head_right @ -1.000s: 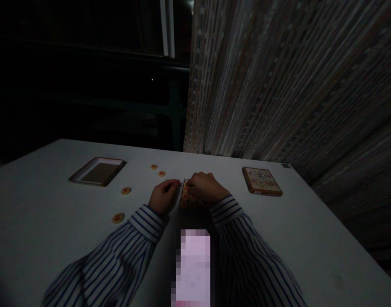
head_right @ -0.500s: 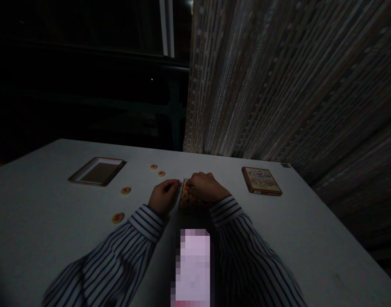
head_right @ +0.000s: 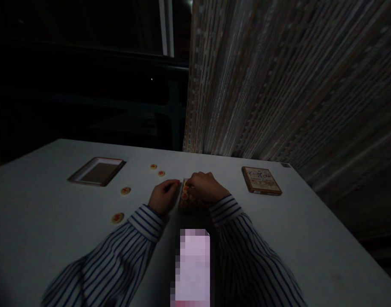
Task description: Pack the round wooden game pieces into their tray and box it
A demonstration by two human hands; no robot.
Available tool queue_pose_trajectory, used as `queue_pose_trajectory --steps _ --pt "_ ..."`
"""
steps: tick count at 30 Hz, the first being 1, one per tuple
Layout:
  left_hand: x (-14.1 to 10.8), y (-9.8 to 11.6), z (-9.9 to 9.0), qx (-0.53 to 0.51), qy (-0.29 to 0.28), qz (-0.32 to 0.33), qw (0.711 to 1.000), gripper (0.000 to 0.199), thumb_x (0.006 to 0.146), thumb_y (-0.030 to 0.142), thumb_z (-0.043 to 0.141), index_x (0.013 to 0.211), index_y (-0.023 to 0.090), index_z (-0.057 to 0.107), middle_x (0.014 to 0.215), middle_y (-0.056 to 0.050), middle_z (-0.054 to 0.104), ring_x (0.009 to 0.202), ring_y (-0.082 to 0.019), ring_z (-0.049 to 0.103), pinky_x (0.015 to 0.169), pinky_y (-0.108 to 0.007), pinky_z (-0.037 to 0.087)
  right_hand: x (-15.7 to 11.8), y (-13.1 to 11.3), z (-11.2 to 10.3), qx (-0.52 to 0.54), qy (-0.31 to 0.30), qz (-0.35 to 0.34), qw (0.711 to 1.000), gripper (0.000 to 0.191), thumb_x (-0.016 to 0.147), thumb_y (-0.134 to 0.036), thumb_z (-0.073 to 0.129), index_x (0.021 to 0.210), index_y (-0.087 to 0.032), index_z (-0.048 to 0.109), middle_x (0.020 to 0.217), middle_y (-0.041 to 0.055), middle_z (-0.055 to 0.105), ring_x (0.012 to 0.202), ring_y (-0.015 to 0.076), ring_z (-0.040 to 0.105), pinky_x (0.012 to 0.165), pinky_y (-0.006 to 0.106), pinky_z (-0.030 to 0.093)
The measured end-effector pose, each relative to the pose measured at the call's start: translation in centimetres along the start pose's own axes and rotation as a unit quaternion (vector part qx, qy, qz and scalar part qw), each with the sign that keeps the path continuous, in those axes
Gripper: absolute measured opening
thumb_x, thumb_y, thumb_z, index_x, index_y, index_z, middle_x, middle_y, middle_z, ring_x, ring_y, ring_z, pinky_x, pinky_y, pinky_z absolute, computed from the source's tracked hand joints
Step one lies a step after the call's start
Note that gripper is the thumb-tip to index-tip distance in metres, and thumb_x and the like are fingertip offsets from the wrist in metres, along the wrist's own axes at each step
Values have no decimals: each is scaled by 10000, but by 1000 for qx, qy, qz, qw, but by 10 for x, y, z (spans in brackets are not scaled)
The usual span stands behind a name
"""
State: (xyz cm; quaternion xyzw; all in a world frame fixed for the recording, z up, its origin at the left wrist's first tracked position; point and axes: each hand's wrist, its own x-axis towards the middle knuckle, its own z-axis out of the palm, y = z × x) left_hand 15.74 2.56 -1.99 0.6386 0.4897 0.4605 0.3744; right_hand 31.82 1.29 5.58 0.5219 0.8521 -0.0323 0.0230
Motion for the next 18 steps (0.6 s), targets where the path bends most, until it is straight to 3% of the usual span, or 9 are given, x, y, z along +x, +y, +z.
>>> queue_pose_trajectory --steps 18 --pt "0 -5 2 -6 7 5 1000 232 730 306 534 853 164 669 806 -51 694 777 -174 632 757 -315 495 -3 0 -5 23 14 -1 1000 268 818 -292 479 1050 -260 609 1049 67 612 984 224 525 773 323 337"
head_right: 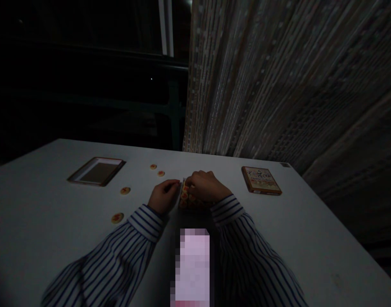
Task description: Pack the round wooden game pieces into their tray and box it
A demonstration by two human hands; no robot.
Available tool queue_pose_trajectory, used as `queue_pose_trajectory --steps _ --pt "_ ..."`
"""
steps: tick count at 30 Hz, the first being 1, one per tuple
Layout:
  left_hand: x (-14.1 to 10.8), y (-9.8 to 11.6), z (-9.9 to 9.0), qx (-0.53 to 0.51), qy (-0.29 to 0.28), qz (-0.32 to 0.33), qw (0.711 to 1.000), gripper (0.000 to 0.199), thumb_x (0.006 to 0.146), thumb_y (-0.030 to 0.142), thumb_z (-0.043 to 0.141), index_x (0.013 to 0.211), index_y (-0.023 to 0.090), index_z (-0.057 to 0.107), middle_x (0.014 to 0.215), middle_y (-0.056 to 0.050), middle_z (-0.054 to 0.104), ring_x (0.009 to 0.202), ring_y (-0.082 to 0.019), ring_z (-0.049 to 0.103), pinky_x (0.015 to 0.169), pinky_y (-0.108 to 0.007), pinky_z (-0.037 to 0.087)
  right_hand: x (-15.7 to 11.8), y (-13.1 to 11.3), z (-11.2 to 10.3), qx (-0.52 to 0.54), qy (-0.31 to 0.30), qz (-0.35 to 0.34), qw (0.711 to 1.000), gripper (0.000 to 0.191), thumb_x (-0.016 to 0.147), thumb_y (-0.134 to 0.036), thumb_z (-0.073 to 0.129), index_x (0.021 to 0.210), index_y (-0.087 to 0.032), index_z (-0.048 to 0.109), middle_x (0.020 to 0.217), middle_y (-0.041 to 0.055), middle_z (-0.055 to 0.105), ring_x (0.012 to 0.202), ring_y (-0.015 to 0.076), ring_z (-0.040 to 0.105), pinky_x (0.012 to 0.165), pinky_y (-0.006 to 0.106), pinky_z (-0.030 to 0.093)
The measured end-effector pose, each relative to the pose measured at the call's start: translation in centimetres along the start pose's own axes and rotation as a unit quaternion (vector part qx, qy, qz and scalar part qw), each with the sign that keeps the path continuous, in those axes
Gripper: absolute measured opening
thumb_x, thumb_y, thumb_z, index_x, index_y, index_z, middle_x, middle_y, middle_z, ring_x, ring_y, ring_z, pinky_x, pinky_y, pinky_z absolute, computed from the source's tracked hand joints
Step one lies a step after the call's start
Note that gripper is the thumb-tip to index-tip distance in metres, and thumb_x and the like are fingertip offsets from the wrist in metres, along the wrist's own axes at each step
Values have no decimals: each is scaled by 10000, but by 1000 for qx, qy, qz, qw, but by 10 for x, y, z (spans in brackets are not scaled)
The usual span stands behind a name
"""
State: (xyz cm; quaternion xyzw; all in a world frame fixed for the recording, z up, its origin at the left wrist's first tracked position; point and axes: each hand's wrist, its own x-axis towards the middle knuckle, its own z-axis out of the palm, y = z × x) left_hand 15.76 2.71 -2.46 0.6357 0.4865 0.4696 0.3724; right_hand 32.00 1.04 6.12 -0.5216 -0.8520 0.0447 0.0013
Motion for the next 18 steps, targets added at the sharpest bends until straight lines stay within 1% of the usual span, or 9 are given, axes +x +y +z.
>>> queue_pose_trajectory --steps 5,10,18 --pt "1 -2 1 -2 -5 -5 1000 251 739 315 528 868 150 666 812 -66 691 786 -176 632 761 -311 494 -2 0 -1 22 -5 -30 999 288 761 -230 536 1032 -288 614 1066 50 590 998 222 510 783 328 340" --pt "0 0 0 14 2 0 1000 234 741 302 525 855 158 669 825 -62 691 779 -174 628 765 -316 491 -3 -1 3 38 -6 -49 998 260 762 -248 546 999 -312 632 1057 43 578 982 220 505 775 336 345" --pt "0 0 1 6 -2 -9 1000 233 736 308 526 848 161 669 794 -58 687 776 -177 627 752 -311 494 -1 -1 6 44 -14 -42 998 258 756 -270 574 1002 -316 637 1055 41 579 994 225 498 758 332 347"
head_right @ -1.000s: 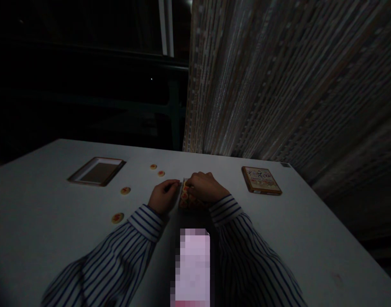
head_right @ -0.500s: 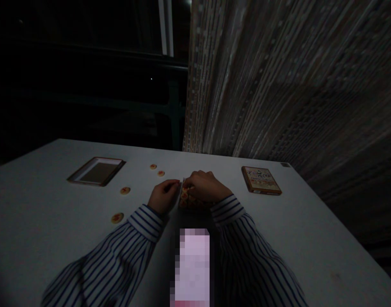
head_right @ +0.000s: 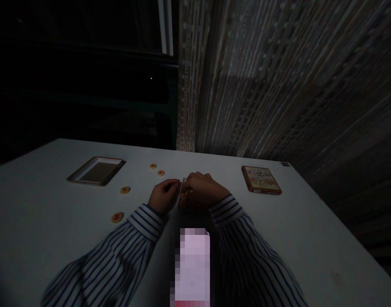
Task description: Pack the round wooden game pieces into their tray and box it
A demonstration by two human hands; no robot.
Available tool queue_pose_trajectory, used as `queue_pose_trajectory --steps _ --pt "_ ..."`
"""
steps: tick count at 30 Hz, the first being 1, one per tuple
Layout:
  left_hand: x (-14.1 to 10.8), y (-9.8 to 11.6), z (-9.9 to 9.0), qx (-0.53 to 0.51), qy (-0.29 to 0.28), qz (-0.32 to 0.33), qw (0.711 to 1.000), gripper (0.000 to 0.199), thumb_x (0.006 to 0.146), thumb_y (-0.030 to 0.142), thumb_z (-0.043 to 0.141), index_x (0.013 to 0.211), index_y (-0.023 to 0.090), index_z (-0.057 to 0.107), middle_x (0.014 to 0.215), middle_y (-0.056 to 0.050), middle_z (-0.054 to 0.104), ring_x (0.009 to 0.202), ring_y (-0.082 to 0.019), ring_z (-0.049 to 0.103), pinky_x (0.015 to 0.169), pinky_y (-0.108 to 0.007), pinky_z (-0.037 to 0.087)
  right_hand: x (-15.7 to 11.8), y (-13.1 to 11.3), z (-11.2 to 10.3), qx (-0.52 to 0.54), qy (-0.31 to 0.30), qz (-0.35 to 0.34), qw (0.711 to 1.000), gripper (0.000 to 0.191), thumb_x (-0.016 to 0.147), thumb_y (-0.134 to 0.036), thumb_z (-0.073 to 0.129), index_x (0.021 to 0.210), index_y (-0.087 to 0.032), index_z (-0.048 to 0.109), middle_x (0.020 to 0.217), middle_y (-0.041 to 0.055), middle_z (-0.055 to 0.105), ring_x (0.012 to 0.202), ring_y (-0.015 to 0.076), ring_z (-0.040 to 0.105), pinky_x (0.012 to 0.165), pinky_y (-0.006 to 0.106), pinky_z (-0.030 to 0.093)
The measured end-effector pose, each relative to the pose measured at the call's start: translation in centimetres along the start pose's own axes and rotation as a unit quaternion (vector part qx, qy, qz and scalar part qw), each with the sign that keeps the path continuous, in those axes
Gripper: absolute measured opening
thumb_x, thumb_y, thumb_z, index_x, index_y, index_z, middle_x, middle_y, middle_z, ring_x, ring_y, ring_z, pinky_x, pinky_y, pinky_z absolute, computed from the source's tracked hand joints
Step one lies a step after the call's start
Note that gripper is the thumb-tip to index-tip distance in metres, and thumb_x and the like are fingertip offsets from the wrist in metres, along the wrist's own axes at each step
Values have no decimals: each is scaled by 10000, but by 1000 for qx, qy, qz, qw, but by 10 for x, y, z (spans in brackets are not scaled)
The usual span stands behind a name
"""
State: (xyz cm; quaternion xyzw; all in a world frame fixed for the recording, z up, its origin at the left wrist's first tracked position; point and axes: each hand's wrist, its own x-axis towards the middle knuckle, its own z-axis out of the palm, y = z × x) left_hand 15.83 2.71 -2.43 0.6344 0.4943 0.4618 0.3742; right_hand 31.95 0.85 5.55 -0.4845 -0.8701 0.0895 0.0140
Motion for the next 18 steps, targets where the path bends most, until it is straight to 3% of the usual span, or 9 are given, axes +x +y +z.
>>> queue_pose_trajectory --steps 18 --pt "-1 4 -1 -5 -9 -6 1000 228 738 290 522 852 157 668 804 -61 687 785 -179 625 761 -311 488 -1 -2 -3 -11 1 -6 1000 255 758 -259 550 996 -305 634 1051 38 587 952 217 521 738 322 355"
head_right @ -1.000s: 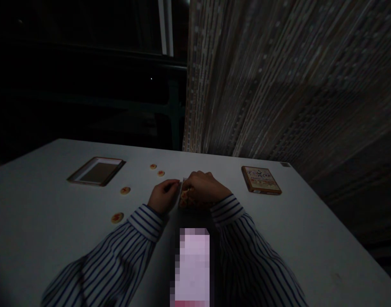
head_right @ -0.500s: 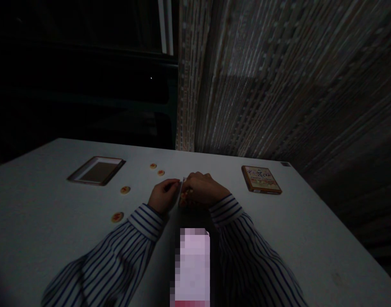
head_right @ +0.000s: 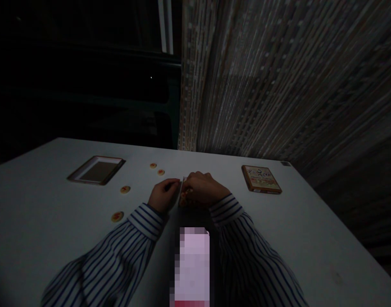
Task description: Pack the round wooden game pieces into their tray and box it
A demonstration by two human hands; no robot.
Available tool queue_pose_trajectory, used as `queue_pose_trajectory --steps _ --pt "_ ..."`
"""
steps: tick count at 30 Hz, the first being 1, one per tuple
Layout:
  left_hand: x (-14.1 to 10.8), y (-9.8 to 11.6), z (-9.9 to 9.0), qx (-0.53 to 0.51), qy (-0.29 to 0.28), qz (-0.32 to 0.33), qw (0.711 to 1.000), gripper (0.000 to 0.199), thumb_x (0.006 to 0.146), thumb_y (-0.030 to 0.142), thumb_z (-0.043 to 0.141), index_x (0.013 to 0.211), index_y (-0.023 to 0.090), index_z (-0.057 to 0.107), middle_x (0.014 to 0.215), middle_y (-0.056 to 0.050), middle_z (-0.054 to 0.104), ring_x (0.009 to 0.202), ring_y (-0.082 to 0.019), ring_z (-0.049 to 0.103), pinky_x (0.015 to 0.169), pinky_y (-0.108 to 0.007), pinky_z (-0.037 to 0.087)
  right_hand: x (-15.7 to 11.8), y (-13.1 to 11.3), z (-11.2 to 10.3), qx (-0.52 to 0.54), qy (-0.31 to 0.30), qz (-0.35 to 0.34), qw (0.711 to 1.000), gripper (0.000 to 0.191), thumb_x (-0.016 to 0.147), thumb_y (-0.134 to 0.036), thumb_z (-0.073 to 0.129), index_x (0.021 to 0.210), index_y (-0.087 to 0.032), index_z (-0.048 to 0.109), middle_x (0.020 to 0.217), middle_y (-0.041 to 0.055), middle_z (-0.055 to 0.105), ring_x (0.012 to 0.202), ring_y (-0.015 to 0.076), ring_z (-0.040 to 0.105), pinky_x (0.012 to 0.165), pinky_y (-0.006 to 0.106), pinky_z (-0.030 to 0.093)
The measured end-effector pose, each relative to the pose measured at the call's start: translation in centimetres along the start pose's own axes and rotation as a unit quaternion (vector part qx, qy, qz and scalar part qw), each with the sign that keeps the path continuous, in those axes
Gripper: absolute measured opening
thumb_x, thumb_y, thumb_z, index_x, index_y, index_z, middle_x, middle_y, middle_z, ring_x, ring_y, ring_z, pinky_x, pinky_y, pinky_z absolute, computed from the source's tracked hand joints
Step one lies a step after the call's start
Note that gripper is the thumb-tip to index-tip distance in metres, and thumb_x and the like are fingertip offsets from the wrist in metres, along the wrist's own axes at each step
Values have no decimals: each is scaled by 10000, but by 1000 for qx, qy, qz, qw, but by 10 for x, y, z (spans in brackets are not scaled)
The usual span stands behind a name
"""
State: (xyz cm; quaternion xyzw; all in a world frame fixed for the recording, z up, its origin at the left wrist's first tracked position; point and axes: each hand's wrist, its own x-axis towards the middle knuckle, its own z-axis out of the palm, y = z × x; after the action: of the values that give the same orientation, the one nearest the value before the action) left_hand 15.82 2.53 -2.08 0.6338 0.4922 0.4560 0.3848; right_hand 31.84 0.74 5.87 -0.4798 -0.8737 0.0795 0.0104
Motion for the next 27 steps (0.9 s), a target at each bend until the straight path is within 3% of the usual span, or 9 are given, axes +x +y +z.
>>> queue_pose_trajectory --steps 8,17,27 --pt "0 -2 1 -7 3 0 1000 242 738 307 526 850 147 668 777 -55 687 761 -170 625 747 -299 487 -3 2 -6 -10 15 13 1000 263 752 -272 560 1008 -268 620 1055 57 593 985 224 515 788 335 356" --pt "1 1 -1 2 29 -1 1000 253 739 322 522 856 150 667 796 -58 687 770 -174 619 749 -304 478 -2 -7 -21 -76 92 107 987 278 871 -272 368 949 -182 620 954 73 648 899 190 558 769 292 347" --pt "10 0 -16 61 118 15 991 237 717 327 543 831 152 654 799 -51 669 738 -155 601 733 -282 467 -8 -11 -29 -74 134 121 981 265 878 -264 355 927 -199 608 927 54 668 870 190 580 727 288 351"
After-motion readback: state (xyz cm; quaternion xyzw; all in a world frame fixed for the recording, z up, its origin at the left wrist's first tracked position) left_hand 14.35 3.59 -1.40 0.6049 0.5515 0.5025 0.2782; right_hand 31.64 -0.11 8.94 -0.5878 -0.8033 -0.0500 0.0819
